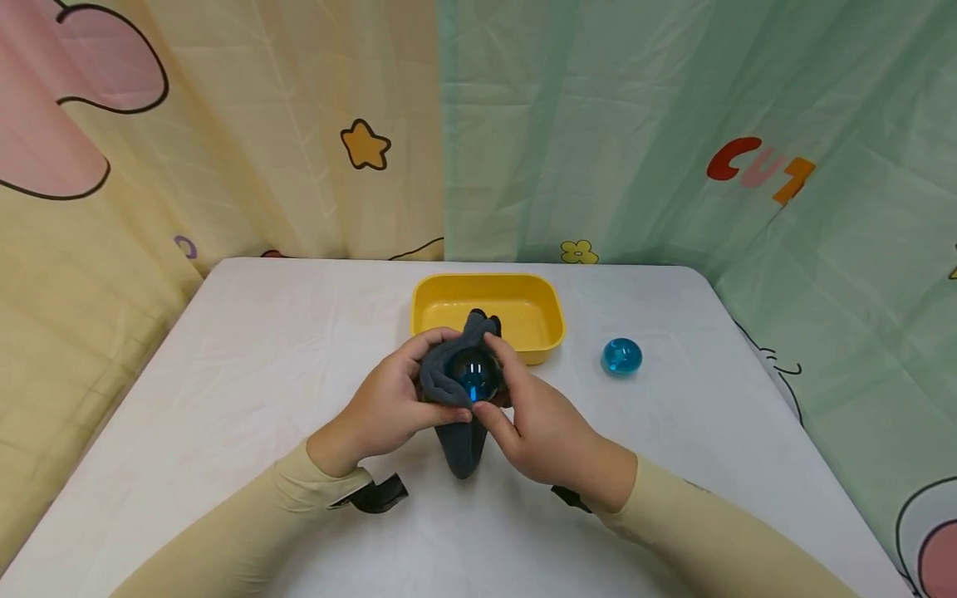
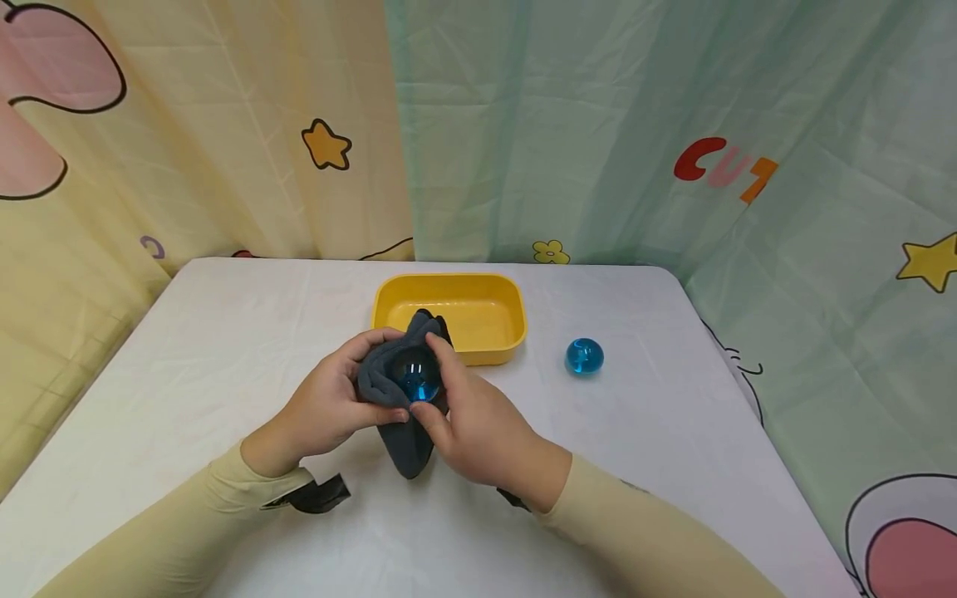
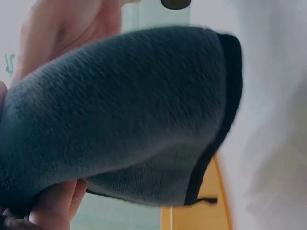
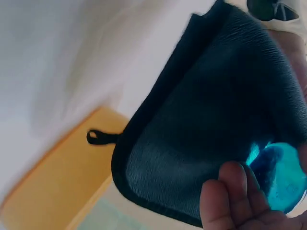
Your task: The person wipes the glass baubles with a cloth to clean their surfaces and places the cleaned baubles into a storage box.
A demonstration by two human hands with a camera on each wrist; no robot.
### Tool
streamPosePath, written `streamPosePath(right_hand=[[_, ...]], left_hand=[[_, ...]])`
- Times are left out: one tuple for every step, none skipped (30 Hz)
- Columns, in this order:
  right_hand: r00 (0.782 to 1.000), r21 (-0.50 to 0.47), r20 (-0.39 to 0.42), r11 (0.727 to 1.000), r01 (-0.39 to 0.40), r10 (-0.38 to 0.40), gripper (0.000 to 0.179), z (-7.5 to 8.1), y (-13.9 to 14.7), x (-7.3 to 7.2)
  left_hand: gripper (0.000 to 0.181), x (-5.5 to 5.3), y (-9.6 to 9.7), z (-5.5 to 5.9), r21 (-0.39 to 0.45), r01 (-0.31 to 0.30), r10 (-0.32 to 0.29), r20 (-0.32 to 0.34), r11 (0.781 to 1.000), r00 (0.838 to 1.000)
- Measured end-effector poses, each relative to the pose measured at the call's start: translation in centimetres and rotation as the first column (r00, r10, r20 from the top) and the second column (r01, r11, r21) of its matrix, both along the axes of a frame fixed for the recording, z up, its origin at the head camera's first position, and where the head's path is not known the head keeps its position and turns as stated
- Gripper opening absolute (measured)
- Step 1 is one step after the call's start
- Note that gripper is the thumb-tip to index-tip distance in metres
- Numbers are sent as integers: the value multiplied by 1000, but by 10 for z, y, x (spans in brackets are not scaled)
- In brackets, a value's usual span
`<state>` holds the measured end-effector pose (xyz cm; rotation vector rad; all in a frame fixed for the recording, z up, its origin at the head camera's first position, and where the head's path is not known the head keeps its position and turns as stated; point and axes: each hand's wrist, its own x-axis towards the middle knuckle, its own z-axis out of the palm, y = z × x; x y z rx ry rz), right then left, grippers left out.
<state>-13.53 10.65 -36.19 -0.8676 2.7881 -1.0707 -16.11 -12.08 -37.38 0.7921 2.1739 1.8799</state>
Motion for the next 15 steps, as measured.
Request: streamPosePath(right_hand=[[999, 40, -47, 999, -10, 12, 78, 0, 1, 0], [995, 82, -102, 997, -13, 21, 80, 1, 1, 0], [987, 122, -160, 992, -12, 31, 81, 1, 2, 0], [975, 158, -220, 987, -7, 42, 80, 2, 3, -1], [960, 190, -274, 982, 4, 49, 78, 2, 4, -2], [947, 214, -318, 977, 19, 52, 77, 3, 5, -2], [934, 226, -352, 974, 29, 54, 76, 3, 5, -3], [926, 228, -372, 973, 32, 56, 75, 4, 6, -3], [925, 221, -376, 975, 32, 55, 75, 4, 7, -4], [932, 204, -359, 979, 26, 50, 75, 5, 7, -4], [947, 177, -318, 984, 20, 38, 74, 5, 7, -5], [964, 142, -264, 990, 13, 25, 72, 5, 7, -5], [981, 98, -194, 995, 4, 15, 70, 6, 6, -5], [994, 48, -111, 999, -2, 7, 66, 6, 6, -5], [1000, -2, -28, 1000, 0, 0, 62, 5, 6, -5]], left_hand=[[82, 0, 0, 1, 4, 0, 0, 2, 1000, 1000], [82, 0, -1, 1, 9, 2, -2, 6, 1000, 1000], [82, 0, -1, 2, 14, 4, -4, 11, 1000, 1000], [82, 0, -1, 2, 21, 9, -10, 19, 1000, 1000], [82, 0, -1, 3, 26, 14, -15, 26, 1000, 1000], [82, 0, -1, 3, 29, 19, -20, 33, 999, 999], [81, 0, -1, 3, 29, 22, -23, 35, 999, 999], [81, 0, -1, 3, 29, 21, -22, 36, 999, 999], [80, 1, -1, 3, 27, 21, -22, 33, 999, 999], [80, 1, -1, 3, 29, 21, -22, 32, 999, 999], [80, 1, -1, 2, 29, 22, -23, 30, 999, 999], [80, 2, -1, 2, 32, 24, -25, 29, 999, 999], [80, 2, -1, 2, 33, 28, -28, 25, 999, 999], [80, 2, -1, 1, 31, 30, -31, 22, 999, 999], [80, 2, 0, 1, 27, 31, -32, 20, 999, 999]])
